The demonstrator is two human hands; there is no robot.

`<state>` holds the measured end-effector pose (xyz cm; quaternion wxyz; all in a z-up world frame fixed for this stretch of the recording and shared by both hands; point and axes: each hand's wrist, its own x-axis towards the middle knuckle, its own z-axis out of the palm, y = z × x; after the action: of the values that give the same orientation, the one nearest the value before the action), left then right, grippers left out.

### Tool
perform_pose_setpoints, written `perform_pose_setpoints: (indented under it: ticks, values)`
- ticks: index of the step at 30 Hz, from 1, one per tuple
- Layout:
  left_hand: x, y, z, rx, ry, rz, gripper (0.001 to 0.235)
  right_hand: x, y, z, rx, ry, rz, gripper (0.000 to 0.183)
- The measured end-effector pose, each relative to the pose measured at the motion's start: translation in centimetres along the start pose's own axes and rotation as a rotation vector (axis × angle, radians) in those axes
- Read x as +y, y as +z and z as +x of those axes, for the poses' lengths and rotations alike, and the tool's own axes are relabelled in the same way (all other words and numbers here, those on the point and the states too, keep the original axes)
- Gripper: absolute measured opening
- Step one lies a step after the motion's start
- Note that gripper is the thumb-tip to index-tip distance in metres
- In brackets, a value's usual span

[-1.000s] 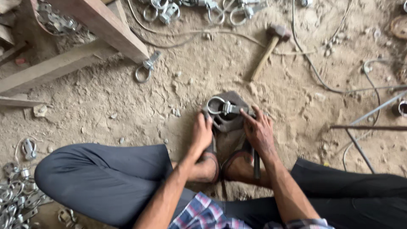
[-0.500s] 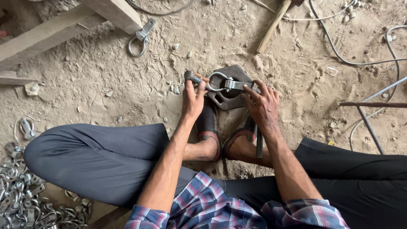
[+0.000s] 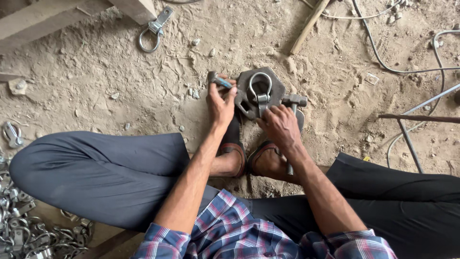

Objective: The person assembles metal shackles by placing shackle bodies onto a die and using a hammer to strike a pin or bolt into position. They repeat the process for several shackles while sitting on the ground.

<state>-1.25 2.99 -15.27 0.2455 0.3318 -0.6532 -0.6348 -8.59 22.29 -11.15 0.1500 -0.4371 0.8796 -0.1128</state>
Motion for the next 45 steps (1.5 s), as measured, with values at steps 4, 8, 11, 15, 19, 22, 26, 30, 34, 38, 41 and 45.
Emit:
perform_pose_setpoints:
  ticks: [4,8,11,15,19,22,26,30,34,38,41,45]
  values:
    - [-0.4,1.4,-0.7,0.0,0.08,-0.029,0.041,-1.5,0.2,0.0,0.126,-0.166,0.126,0.032]
    - [-0.1,1.8,-1.0,0.021,0.108,-0.024,0.032,-1.9,0.4,0.2,0.098,-0.246,0.107,0.02]
    - [0.5,1.8,-0.4,-0.046,0.081,-0.092,0.026,-2.3,0.4,0.6,0.075,-0.066,0.238,0.033]
    - [1.4,2.3,0.0,-0.086,0.089,-0.083,0.024,-1.7,-0.4,1.8,0.162,0.019,0.092,0.087]
    - [2.1,3.3,-0.4,-0.083,0.052,-0.118,0.029,-0.6,-1.1,2.6,0.187,0.053,0.012,0.121]
    - [2.2,4.1,-0.4,-0.057,0.056,-0.09,0.03,-1.1,-0.6,2.7,0.148,0.099,-0.031,0.124]
    - [1.9,4.8,0.2,-0.013,0.191,-0.038,0.019,-2.3,0.1,2.9,0.176,0.185,0.031,0.12]
    - [1.4,4.8,0.3,-0.025,0.233,0.071,0.017,-2.6,0.0,3.1,0.159,0.206,0.052,0.12]
    - [1.2,5.4,0.2,-0.048,0.262,0.059,0.018,-2.3,-0.5,3.3,0.107,0.218,0.063,0.121]
    - [0.7,5.5,0.4,-0.104,0.236,-0.024,0.019,-2.3,-0.5,3.2,0.144,0.19,0.08,0.12]
    - [0.3,5.2,0.9,-0.108,0.233,0.016,0.02,-2.3,-0.5,3.2,0.1,0.209,0.087,0.124]
    - [-0.2,4.8,2.1,-0.179,0.289,0.109,0.018,-2.2,-0.2,3.4,0.111,0.201,0.079,0.124]
